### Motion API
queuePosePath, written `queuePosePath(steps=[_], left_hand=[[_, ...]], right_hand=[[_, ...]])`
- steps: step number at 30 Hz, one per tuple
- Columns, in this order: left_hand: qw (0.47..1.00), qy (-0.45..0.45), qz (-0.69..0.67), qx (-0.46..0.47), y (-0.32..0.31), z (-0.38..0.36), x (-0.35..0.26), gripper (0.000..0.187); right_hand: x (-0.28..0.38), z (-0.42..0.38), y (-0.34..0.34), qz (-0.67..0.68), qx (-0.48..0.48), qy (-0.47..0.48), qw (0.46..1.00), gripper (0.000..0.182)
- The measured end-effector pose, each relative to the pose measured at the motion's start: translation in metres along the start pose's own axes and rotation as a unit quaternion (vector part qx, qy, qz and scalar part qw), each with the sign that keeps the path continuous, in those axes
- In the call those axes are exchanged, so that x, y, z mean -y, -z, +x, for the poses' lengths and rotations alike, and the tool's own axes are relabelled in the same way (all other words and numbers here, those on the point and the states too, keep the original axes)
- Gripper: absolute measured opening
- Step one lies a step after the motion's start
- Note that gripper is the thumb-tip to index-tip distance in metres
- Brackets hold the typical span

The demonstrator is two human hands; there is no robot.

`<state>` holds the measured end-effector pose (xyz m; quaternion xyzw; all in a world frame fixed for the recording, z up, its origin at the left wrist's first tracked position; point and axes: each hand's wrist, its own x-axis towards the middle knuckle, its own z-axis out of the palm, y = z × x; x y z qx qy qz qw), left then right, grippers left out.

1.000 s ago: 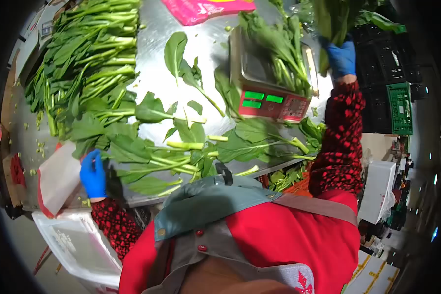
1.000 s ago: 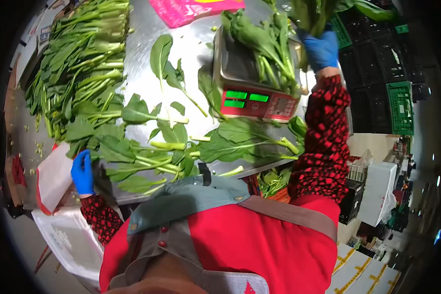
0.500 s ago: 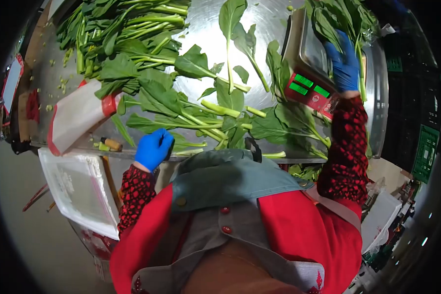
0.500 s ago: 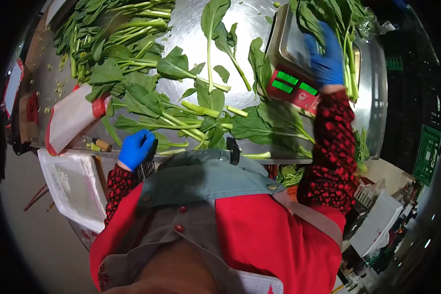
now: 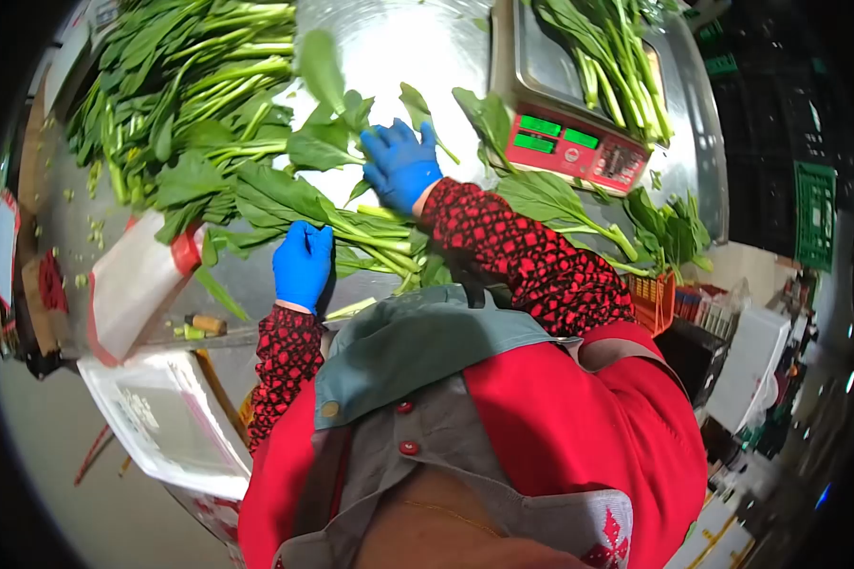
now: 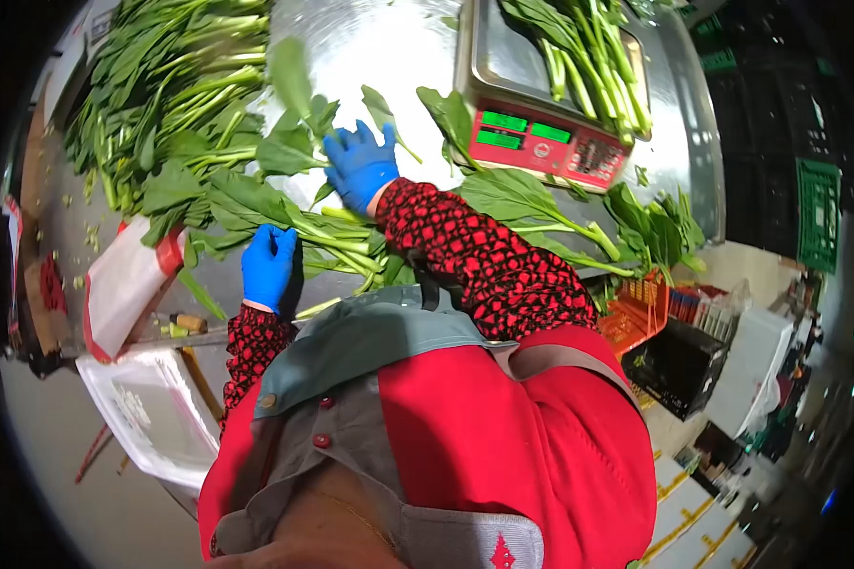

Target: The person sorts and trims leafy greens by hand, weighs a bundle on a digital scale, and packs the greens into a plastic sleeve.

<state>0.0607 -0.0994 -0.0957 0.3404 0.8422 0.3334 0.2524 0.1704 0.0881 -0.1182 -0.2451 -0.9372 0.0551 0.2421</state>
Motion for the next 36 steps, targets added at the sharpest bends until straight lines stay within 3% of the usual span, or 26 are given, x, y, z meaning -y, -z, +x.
queuePosePath(steps=[1,3,4,7,8,10,11,14,15,16,17,18,19,21,22,25,26,28,29,31,32,34,35,36], left_hand=[[1.0,-0.015,-0.001,0.005,-0.003,0.006,-0.006,0.023],[0.999,-0.036,-0.002,0.017,-0.01,0.016,-0.017,0.023],[0.998,-0.052,-0.024,0.028,-0.015,0.019,-0.023,0.022],[0.993,-0.088,-0.064,0.048,-0.016,0.027,-0.032,0.022],[0.992,-0.11,-0.018,0.066,-0.01,0.029,-0.032,0.024],[0.98,-0.154,0.074,0.104,0.002,0.032,-0.038,0.03],[0.979,-0.159,0.074,0.107,0.009,0.034,-0.046,0.03],[0.986,-0.134,-0.094,-0.013,0.036,0.027,-0.077,0.032],[0.986,-0.135,-0.095,-0.014,0.033,0.023,-0.084,0.032],[0.96,-0.072,-0.272,-0.006,0.025,0.016,-0.096,0.03],[0.899,-0.006,-0.439,0.004,0.017,0.01,-0.107,0.028],[0.855,0.023,-0.518,0.014,0.014,0.011,-0.107,0.027],[0.804,0.053,-0.592,0.019,0.011,0.012,-0.107,0.026],[0.791,0.017,-0.608,0.076,0.004,0.025,-0.077,0.022],[0.781,-0.001,-0.616,0.103,0.001,0.03,-0.067,0.02],[0.772,0.03,-0.612,0.171,0.0,0.045,-0.047,0.019],[0.769,0.047,-0.604,0.205,0.0,0.048,-0.047,0.019],[0.775,0.036,-0.594,0.212,-0.002,0.052,-0.057,0.02],[0.782,0.033,-0.584,0.215,-0.003,0.053,-0.062,0.022],[0.789,0.031,-0.573,0.218,0.001,0.053,-0.069,0.024],[0.809,0.008,-0.561,0.174,0.008,0.054,-0.073,0.021],[0.841,-0.036,-0.533,0.081,0.019,0.057,-0.078,0.017],[0.843,-0.035,-0.532,0.076,0.021,0.056,-0.076,0.017],[0.867,-0.031,-0.492,0.065,0.025,0.055,-0.073,0.017]], right_hand=[[0.002,0.0,0.008,-0.01,-0.001,-0.009,1.0,0.038],[0.004,0.002,0.025,0.192,0.119,-0.019,0.974,0.035],[0.005,0.003,0.032,0.189,0.117,-0.025,0.975,0.035],[0.012,0.015,0.054,0.255,-0.014,-0.026,0.966,0.036],[0.014,0.024,0.063,0.254,-0.016,-0.028,0.967,0.036],[0.019,0.043,0.085,0.291,-0.152,-0.002,0.945,0.039],[0.02,0.047,0.091,0.287,-0.155,-0.004,0.945,0.039],[0.036,0.054,0.097,0.466,-0.132,-0.085,0.871,0.039],[0.046,0.053,0.09,0.465,-0.133,-0.083,0.871,0.039],[0.058,0.051,0.08,0.487,-0.12,-0.064,0.863,0.04],[0.065,0.049,0.075,0.509,-0.107,-0.046,0.853,0.04],[0.067,0.048,0.079,0.506,-0.109,-0.044,0.855,0.04],[0.067,0.047,0.087,0.442,-0.1,-0.015,0.891,0.041],[0.063,0.045,0.101,0.305,-0.078,0.039,0.948,0.045],[0.058,0.041,0.103,0.299,-0.078,0.04,0.95,0.045],[0.036,0.016,0.089,0.332,0.122,-0.068,0.933,0.049],[0.032,0.006,0.081,0.328,0.119,-0.068,0.935,0.049],[0.029,-0.005,0.074,0.43,0.245,-0.137,0.858,0.047],[0.023,-0.008,0.071,0.427,0.242,-0.136,0.86,0.047],[0.014,-0.01,0.08,0.452,0.197,-0.196,0.848,0.045],[0.009,-0.009,0.085,0.464,0.174,-0.223,0.839,0.043],[-0.004,0.003,0.108,0.426,0.035,-0.225,0.875,0.027],[-0.02,0.014,0.126,0.411,0.028,-0.212,0.886,0.03],[-0.046,0.023,0.129,0.326,-0.094,-0.099,0.935,0.033]])
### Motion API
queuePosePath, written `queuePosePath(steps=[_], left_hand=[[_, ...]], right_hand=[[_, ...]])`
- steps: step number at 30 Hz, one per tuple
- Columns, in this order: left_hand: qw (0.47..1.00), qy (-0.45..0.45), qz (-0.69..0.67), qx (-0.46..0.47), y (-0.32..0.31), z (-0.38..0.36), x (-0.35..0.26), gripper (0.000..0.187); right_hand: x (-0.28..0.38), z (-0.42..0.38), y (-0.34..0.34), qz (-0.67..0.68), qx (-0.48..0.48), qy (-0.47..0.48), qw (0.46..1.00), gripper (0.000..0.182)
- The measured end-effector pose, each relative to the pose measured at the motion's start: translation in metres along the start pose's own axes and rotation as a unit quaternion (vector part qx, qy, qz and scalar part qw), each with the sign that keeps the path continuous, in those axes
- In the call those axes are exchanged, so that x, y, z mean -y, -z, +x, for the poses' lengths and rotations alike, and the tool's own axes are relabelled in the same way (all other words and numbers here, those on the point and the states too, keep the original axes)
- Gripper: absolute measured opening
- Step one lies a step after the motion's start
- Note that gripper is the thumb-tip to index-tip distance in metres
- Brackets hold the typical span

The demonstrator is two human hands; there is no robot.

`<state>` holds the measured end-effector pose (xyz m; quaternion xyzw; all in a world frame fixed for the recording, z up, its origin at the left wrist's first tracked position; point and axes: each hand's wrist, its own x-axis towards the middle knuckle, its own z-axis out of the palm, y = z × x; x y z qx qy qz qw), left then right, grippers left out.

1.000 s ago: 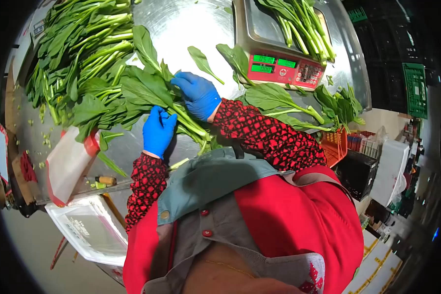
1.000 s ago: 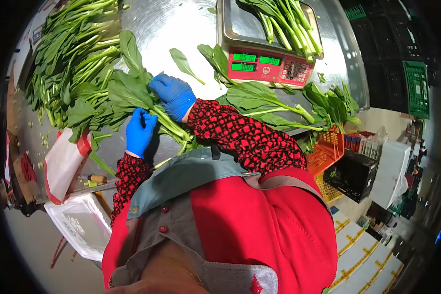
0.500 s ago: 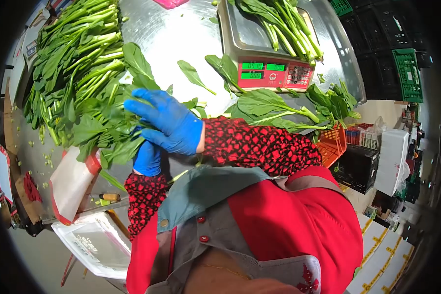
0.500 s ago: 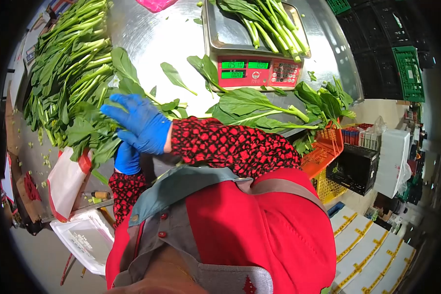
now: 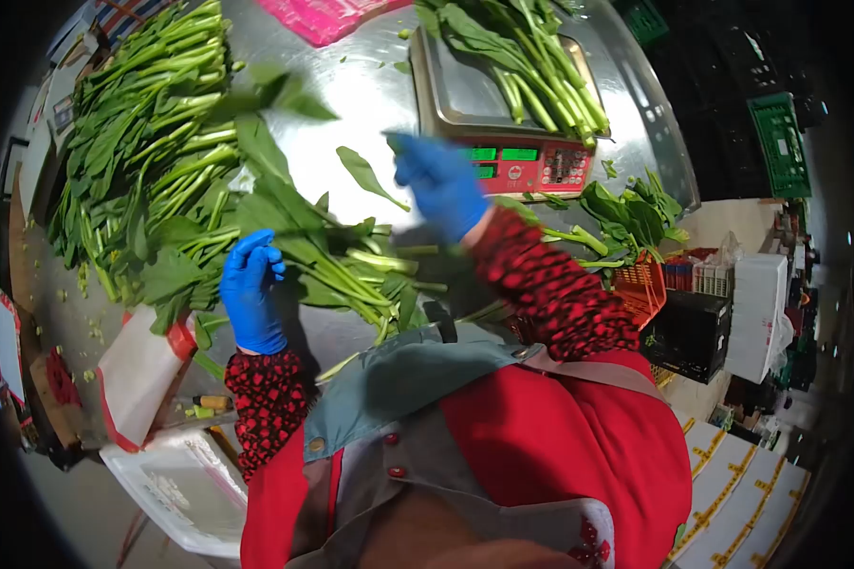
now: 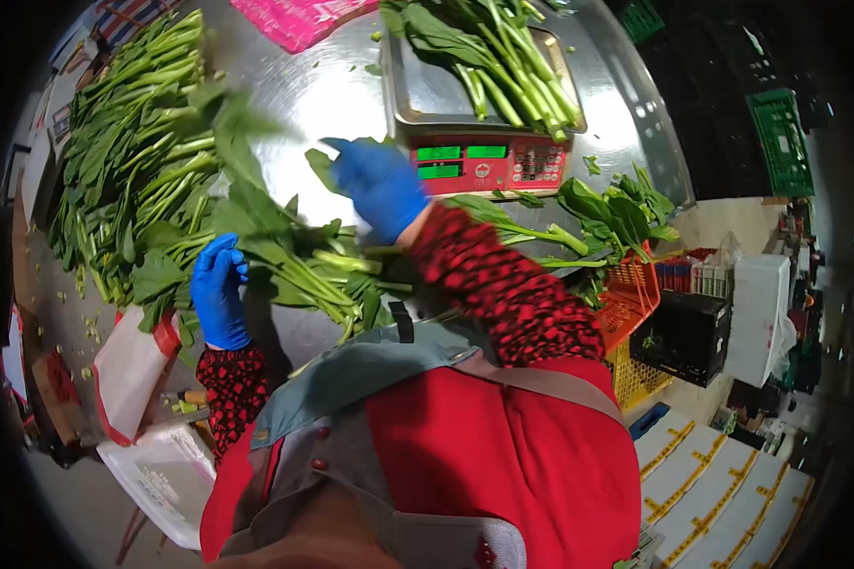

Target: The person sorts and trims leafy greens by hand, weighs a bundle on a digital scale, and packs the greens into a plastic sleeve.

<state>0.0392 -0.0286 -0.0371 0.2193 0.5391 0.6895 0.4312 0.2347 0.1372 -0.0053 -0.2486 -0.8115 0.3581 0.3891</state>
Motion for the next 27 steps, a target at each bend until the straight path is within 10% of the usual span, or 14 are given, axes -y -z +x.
queuePosePath(steps=[6,12,15,19,27], left_hand=[[0.99,0.081,0.087,-0.076,0.039,-0.049,0.009,0.017],[0.978,0.161,0.133,-0.006,0.071,-0.094,0.065,0.014],[0.976,0.173,0.134,0.015,0.065,-0.096,0.057,0.012],[0.985,0.163,0.06,0.009,0.064,-0.095,0.053,0.012],[0.982,0.16,0.095,0.021,0.056,-0.07,0.027,0.014]], right_hand=[[-0.016,0.044,0.074,-0.43,-0.041,0.037,0.901,0.054],[-0.05,0.036,-0.045,-0.168,0.17,-0.01,0.971,0.076],[-0.041,0.046,-0.122,-0.129,0.373,-0.25,0.884,0.107],[0.028,-0.018,-0.154,-0.356,0.419,0.035,0.835,0.094],[-0.032,-0.082,-0.055,-0.378,0.34,-0.002,0.861,0.048]])
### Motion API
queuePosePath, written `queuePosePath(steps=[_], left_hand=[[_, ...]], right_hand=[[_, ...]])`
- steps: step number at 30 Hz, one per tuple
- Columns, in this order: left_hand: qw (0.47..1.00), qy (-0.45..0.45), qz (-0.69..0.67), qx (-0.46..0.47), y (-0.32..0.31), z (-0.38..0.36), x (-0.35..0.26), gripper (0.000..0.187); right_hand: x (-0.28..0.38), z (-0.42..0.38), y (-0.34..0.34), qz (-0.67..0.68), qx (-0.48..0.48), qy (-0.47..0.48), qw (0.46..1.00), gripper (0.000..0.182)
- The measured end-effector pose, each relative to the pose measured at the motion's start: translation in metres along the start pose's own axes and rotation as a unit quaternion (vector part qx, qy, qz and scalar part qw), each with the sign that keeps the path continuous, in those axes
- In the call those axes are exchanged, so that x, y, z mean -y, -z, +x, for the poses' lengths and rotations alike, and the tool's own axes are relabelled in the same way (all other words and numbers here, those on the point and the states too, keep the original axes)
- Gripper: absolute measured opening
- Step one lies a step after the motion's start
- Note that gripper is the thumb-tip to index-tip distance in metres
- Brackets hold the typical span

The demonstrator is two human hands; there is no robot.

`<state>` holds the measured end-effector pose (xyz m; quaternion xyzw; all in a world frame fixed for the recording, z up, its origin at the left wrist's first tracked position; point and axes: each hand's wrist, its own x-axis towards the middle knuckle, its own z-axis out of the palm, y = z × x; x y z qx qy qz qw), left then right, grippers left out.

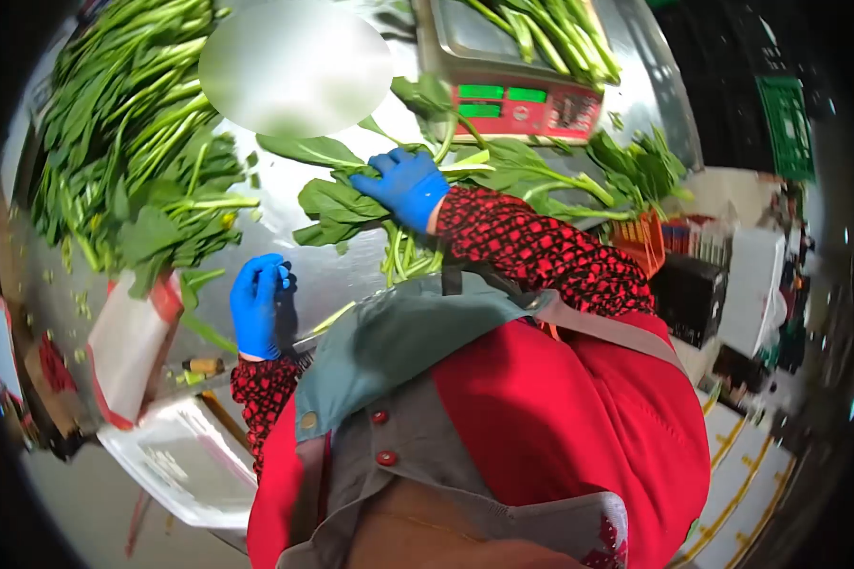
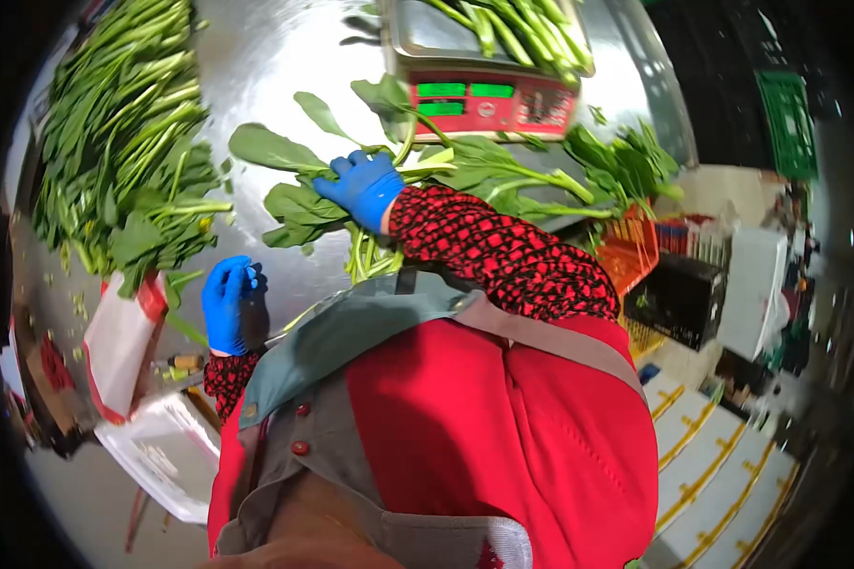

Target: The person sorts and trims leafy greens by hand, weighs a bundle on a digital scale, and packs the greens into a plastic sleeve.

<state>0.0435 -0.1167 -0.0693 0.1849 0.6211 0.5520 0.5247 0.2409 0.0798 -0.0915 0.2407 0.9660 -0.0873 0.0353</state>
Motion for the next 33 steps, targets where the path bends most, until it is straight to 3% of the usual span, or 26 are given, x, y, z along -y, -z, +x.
queuePosePath(steps=[8,11,13,16,19,20,23,24,27,31,33], left_hand=[[0.991,-0.02,0.101,0.085,-0.04,0.017,-0.017,0.014],[0.984,-0.047,0.152,0.077,-0.048,0.015,-0.012,0.016],[0.981,-0.037,0.164,0.1,-0.047,0.015,-0.005,0.017],[0.974,-0.019,0.183,0.129,-0.05,0.014,0.01,0.02],[0.922,-0.156,0.341,0.099,-0.065,0.01,0.024,0.048],[0.921,-0.162,0.34,0.104,-0.072,0.007,0.024,0.048],[0.711,-0.271,0.643,0.08,-0.092,-0.004,0.026,0.086],[0.71,-0.275,0.643,0.082,-0.101,-0.002,0.031,0.086],[0.637,-0.231,0.73,0.085,-0.126,0.01,0.058,0.106],[0.641,-0.295,0.678,0.205,-0.198,0.034,0.054,0.099],[0.605,-0.337,0.664,0.281,-0.237,0.042,0.056,0.094]], right_hand=[[-0.11,-0.125,0.02,-0.064,0.066,-0.159,0.983,0.048],[-0.156,-0.182,0.023,-0.088,0.085,-0.214,0.969,0.051],[-0.179,-0.221,0.023,-0.13,0.077,-0.277,0.949,0.035],[-0.207,-0.268,0.027,-0.148,0.077,-0.343,0.925,0.035],[-0.232,-0.309,0.033,-0.202,0.083,-0.389,0.895,0.038],[-0.237,-0.325,0.033,-0.208,0.068,-0.4,0.89,0.04],[-0.252,-0.372,0.028,-0.219,0.039,-0.426,0.877,0.043],[-0.26,-0.389,0.026,-0.206,0.035,-0.462,0.862,0.042],[-0.273,-0.422,0.026,-0.172,0.029,-0.536,0.826,0.042],[-0.286,-0.448,0.049,-0.087,0.045,-0.595,0.797,0.056],[-0.334,-0.47,0.042,0.03,-0.081,-0.597,0.798,0.061]])
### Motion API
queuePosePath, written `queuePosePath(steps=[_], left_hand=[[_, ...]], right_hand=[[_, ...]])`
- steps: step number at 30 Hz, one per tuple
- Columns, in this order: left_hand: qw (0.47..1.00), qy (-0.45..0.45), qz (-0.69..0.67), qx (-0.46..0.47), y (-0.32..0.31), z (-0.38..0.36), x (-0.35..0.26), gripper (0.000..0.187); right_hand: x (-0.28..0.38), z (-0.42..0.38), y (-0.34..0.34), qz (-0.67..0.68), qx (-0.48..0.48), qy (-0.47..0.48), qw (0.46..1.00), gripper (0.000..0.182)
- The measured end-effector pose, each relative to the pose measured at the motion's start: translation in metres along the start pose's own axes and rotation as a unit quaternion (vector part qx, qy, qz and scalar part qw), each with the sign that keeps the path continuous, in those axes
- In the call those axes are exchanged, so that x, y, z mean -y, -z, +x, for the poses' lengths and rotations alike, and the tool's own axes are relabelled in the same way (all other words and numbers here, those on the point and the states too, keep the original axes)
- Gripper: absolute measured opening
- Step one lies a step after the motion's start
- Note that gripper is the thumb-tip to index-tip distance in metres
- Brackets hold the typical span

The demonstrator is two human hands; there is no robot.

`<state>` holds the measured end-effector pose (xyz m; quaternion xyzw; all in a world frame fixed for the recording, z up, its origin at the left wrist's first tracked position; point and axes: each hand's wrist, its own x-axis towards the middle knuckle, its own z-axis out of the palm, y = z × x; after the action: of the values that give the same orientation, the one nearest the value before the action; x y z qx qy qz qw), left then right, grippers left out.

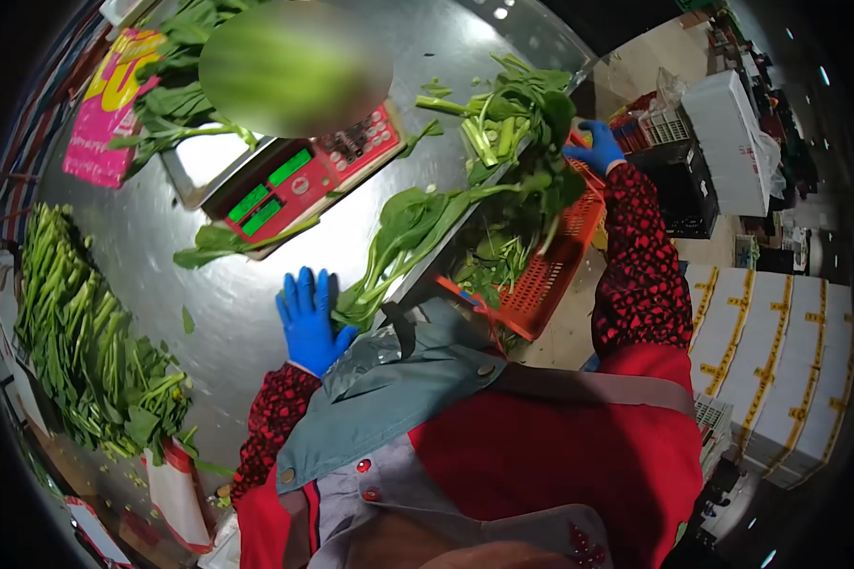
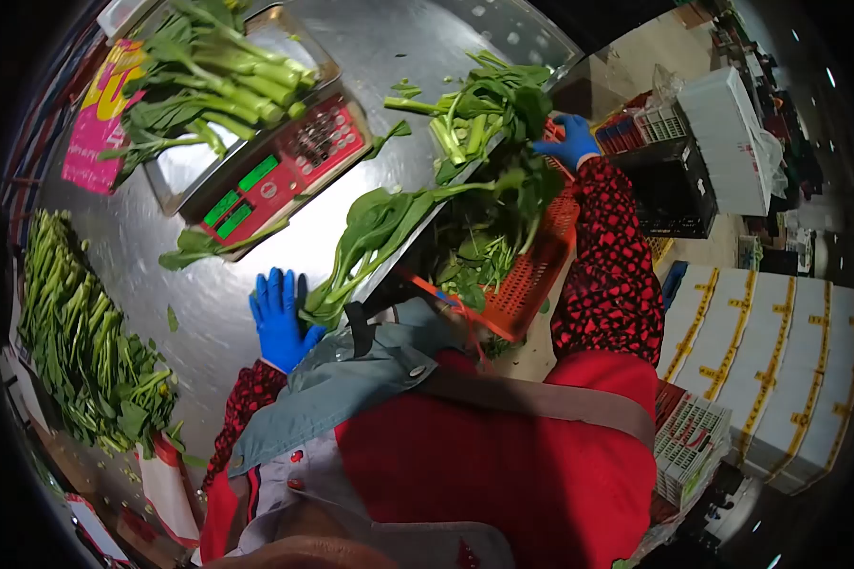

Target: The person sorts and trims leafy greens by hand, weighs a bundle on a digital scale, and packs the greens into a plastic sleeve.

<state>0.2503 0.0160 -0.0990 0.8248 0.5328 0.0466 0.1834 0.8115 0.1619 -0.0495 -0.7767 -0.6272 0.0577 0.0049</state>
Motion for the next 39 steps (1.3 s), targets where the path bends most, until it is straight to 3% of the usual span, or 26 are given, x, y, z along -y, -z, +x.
queuePosePath(steps=[3,5,6,9,12,14,16,18,20,24,26,27,29,32,33,34,35,36,37,38,39], left_hand=[[0.997,-0.056,-0.056,-0.007,0.0,0.039,-0.02,0.09],[0.988,-0.107,-0.105,-0.039,-0.005,0.08,-0.041,0.088],[0.983,-0.122,-0.12,-0.059,-0.008,0.091,-0.049,0.087],[0.976,-0.158,-0.138,-0.062,-0.012,0.131,-0.072,0.089],[0.975,-0.133,-0.152,-0.091,-0.014,0.162,-0.092,0.094],[0.973,-0.144,-0.155,-0.088,-0.013,0.178,-0.099,0.095],[0.976,-0.143,-0.151,-0.07,-0.014,0.189,-0.104,0.097],[0.974,-0.148,-0.158,-0.066,-0.015,0.197,-0.108,0.097],[0.971,-0.145,-0.173,-0.076,-0.015,0.209,-0.113,0.098],[0.953,-0.164,-0.237,-0.096,-0.016,0.234,-0.122,0.098],[0.944,-0.188,-0.243,-0.122,-0.028,0.245,-0.119,0.097],[0.934,-0.206,-0.248,-0.152,-0.037,0.251,-0.119,0.097],[0.924,-0.225,-0.252,-0.18,-0.045,0.257,-0.124,0.096],[0.906,-0.19,-0.36,-0.115,-0.047,0.265,-0.139,0.089],[0.798,-0.119,-0.59,-0.012,-0.052,0.27,-0.149,0.082],[0.628,-0.03,-0.773,0.081,-0.055,0.275,-0.161,0.075],[0.737,-0.125,-0.661,0.068,-0.048,0.274,-0.169,0.071],[0.817,-0.212,-0.536,0.027,-0.041,0.272,-0.178,0.067],[0.827,-0.27,-0.49,-0.044,-0.072,0.285,-0.184,0.056],[0.886,-0.309,-0.313,-0.147,-0.073,0.286,-0.195,0.047],[0.878,-0.331,-0.309,-0.158,-0.064,0.29,-0.206,0.051]], right_hand=[[-0.012,0.042,0.005,0.182,-0.054,-0.014,0.982,0.064],[0.028,0.049,0.038,0.26,-0.048,-0.008,0.964,0.056],[0.002,0.079,0.009,0.246,-0.08,-0.01,0.966,0.055],[0.01,0.112,-0.007,0.091,-0.15,0.017,0.984,0.067],[0.024,0.139,-0.013,0.053,-0.149,-0.018,0.987,0.072],[0.036,0.149,-0.016,0.044,-0.106,-0.063,0.991,0.074],[0.045,0.151,-0.033,0.18,-0.032,-0.077,0.98,0.074],[0.069,0.141,-0.047,0.095,0.027,-0.049,0.994,0.071],[0.098,0.115,-0.055,0.017,-0.053,0.031,0.998,0.065],[0.137,0.061,-0.056,0.113,0.019,0.158,0.981,0.059],[0.151,0.036,-0.05,0.141,0.113,0.186,0.966,0.06],[0.158,0.026,-0.05,0.139,0.111,0.184,0.967,0.06],[0.168,0.01,-0.05,0.319,0.222,0.153,0.909,0.067],[0.168,-0.008,-0.036,0.367,0.175,0.105,0.908,0.063],[0.171,-0.016,-0.031,0.394,0.156,0.084,0.902,0.061],[0.169,-0.022,-0.019,0.437,0.155,0.091,0.881,0.06],[0.162,-0.023,-0.008,0.485,0.163,0.104,0.853,0.059],[0.143,-0.02,-0.028,0.38,0.14,0.11,0.908,0.055],[0.132,-0.023,-0.033,0.183,0.185,0.024,0.965,0.046],[0.12,-0.034,-0.031,0.284,0.101,0.09,0.949,0.035],[0.095,-0.037,-0.034,0.229,0.085,0.151,0.958,0.027]])
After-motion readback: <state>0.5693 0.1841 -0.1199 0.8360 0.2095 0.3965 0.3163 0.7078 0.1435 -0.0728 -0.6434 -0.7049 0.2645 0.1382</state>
